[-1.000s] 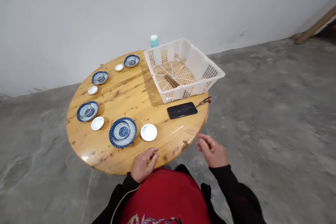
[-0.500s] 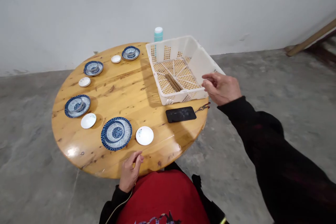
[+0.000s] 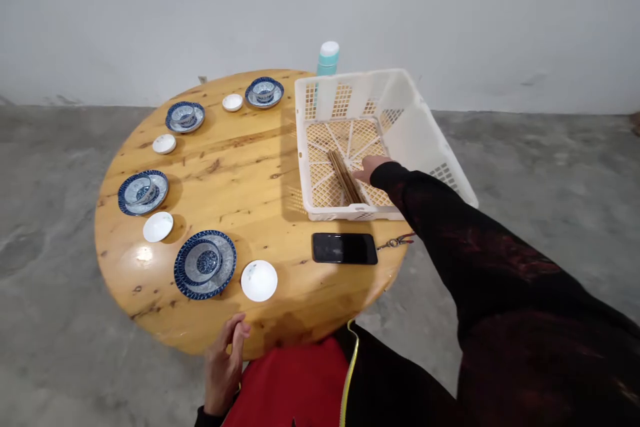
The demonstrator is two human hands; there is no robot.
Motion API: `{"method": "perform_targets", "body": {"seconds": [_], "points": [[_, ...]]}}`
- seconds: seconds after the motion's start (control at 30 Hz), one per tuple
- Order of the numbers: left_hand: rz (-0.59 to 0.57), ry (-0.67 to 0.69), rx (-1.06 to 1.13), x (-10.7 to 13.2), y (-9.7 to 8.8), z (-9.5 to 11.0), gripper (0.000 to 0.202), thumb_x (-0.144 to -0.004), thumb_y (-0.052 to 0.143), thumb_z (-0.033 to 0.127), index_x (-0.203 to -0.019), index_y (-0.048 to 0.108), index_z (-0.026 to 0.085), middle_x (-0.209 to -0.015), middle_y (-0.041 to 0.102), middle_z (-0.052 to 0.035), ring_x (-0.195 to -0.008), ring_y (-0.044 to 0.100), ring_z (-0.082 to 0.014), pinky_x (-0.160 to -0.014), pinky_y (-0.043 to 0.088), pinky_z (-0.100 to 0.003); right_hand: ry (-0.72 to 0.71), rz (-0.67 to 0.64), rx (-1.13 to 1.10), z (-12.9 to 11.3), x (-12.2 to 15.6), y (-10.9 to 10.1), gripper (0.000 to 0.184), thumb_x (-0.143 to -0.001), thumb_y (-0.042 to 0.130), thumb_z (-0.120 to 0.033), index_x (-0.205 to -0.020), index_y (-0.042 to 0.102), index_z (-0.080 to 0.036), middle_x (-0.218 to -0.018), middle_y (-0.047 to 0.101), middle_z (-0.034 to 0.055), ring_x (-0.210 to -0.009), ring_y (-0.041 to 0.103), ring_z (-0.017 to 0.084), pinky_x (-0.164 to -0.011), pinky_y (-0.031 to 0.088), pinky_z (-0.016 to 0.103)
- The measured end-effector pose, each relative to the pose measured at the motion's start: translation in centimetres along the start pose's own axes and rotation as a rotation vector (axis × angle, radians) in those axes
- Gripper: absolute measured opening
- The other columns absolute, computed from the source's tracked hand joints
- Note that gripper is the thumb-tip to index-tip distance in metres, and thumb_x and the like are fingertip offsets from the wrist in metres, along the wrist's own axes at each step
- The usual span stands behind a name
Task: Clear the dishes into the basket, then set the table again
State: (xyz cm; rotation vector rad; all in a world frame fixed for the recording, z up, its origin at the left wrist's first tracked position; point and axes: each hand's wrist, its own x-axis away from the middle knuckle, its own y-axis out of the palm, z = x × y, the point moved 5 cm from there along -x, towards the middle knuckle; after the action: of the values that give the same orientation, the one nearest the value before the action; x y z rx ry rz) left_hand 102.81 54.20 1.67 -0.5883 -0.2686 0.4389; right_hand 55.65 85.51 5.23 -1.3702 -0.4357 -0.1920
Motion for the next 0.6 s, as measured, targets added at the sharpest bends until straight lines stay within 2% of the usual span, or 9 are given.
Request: {"method": "perform_targets", "body": {"seconds": [0.13, 0.23, 0.4, 0.5, 0.6], "points": [[0.021, -0.102, 0.001, 0.3, 0.6, 0.6, 0.039, -0.098, 0.047, 0.049, -0.112, 0.068, 0.019, -0.097, 0.079, -0.0085, -0.087, 0.077, -0.0217, -0.083, 0.063, -0.036, -0.014, -0.084, -0.008, -0.8, -2.1, 2.8, 0.062, -0.096, 0.055, -0.057, -0.122, 0.071, -0.003, -0.118, 0.071, 0.0267, -0.113, 0.068, 0.034, -0.090, 0.050, 0.037], [0.028, -0.153, 0.020, 0.4, 1.3, 1.0, 0.041, -0.098, 0.046, 0.050, -0.112, 0.068, 0.018, -0.094, 0.079, -0.0083, -0.085, 0.077, -0.0213, -0.082, 0.064, -0.035, -0.042, -0.122, 0.004, -1.3, -3.2, 4.5, 0.066, -0.095, 0.054, -0.061, -0.119, 0.071, -0.003, -0.117, 0.071, 0.0272, -0.111, 0.068, 0.034, -0.090, 0.050, 0.037], [0.032, -0.175, 0.025, 0.2, 2.3, 1.3, 0.043, -0.098, 0.046, 0.053, -0.111, 0.069, 0.018, -0.091, 0.079, -0.0079, -0.084, 0.077, -0.0213, -0.080, 0.064, -0.035, -0.086, -0.123, 0.026, -1.9, -4.3, 6.1, 0.070, -0.093, 0.055, -0.067, -0.119, 0.071, -0.005, -0.116, 0.071, 0.0265, -0.108, 0.069, 0.035, -0.088, 0.051, 0.040], [0.032, -0.182, 0.019, 0.0, 2.6, 1.4, 0.045, -0.098, 0.046, 0.055, -0.111, 0.069, 0.018, -0.093, 0.079, -0.0088, -0.085, 0.077, -0.0216, -0.080, 0.064, -0.035, -0.061, -0.082, 0.005, -1.9, -4.9, 6.5, 0.070, -0.091, 0.061, -0.064, -0.124, 0.066, -0.003, -0.115, 0.071, 0.0280, -0.108, 0.070, 0.036, -0.087, 0.052, 0.040], [0.042, -0.194, 0.022, -0.2, 2.8, 1.6, 0.048, -0.097, 0.048, 0.058, -0.110, 0.070, 0.017, -0.093, 0.080, -0.0101, -0.084, 0.078, -0.0227, -0.080, 0.064, -0.036, -0.061, -0.045, -0.064, -1.9, -5.4, 6.7, 0.063, -0.089, 0.068, -0.052, -0.126, 0.063, -0.001, -0.114, 0.071, 0.0287, -0.108, 0.070, 0.036, -0.086, 0.052, 0.039]]}}
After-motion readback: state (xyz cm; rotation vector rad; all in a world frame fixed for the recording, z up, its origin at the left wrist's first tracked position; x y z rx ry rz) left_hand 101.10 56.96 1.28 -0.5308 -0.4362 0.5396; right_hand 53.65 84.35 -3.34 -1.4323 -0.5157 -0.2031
